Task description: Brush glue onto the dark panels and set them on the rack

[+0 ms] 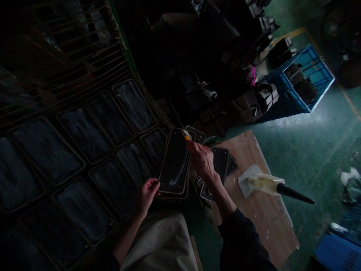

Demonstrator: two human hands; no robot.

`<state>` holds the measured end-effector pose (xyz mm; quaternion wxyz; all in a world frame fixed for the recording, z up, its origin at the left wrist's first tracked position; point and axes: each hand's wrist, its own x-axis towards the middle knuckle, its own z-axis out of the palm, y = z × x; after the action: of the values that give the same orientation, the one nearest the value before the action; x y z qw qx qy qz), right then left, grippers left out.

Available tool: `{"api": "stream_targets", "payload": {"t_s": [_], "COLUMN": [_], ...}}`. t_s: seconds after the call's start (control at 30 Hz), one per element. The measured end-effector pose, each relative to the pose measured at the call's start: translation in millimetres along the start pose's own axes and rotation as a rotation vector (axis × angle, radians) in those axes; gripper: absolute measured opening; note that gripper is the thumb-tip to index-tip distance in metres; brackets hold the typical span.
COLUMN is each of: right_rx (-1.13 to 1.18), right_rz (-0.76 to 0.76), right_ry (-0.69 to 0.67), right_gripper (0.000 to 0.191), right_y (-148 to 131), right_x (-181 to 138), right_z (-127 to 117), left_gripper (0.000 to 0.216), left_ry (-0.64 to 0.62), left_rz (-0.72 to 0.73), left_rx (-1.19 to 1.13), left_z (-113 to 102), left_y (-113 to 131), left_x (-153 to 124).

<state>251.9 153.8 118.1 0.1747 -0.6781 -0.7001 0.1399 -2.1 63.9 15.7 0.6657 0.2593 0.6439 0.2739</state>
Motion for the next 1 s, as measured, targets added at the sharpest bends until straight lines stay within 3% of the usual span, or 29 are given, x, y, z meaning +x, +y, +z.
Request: {"api": "stream_targets", "payload": {"t_s": [0.1, 0.27, 0.33, 0.4, 0.5, 0.6, 0.7, 0.83, 1.0], "right_rx": [-0.011, 0.095, 0.142, 0.174, 0.148, 0.073, 0.008, -0.021, 0.104], "right_rz": [-0.046, -0.122, -0.096, -0.051, -0.054, -0.115, -0.144, -0.146, -0.168], "right_ry": [-0.087, -0.362, -0.438, -0.437, -0.287, -0.146, -0.114, -0.167, -0.342], "right_gripper": [0.026, 0.024, 0.022, 0.021, 0.023, 0.026, 0.028, 0.028, 0.028], "right_y": [-6.0, -45.0, -55.8, -56.7, -42.5, -24.1, -14.9, -19.7, -44.2], "right_x": [-21.6, -98.8, -113.0, -104.6, -57.3, -2.1, 26.7, 9.5, -59.7], "right_z": [5.7, -0.8, -7.2, -12.9, -14.8, -6.3, 7.4, 19.9, 23.6], "left_gripper": [0.041, 0.04, 0.039, 0.04, 0.039, 0.038, 0.039, 0.038, 0.034], "left_ry": [-0.009, -0.002, -0.008, -0.01, -0.006, -0.009, -0.009, -0.004, -0.01], "left_rz": [-0.012, -0.037, -0.041, -0.041, -0.042, -0.025, -0.019, -0.013, -0.024], "left_rx": [0.003, -0.017, -0.033, -0.046, -0.059, -0.071, -0.073, -0.08, -0.052], "left_z": [0.2, -0.3, -0.4, -0.5, -0.6, -0.9, -0.9, -0.6, -1.1], "left_y": [1.3, 0.5, -0.2, -0.2, 0.7, 0.6, -0.8, -1.8, -0.1], "left_x": [0.7, 2.3, 2.5, 2.1, 0.3, -1.3, -1.4, -0.8, -2.0]}}
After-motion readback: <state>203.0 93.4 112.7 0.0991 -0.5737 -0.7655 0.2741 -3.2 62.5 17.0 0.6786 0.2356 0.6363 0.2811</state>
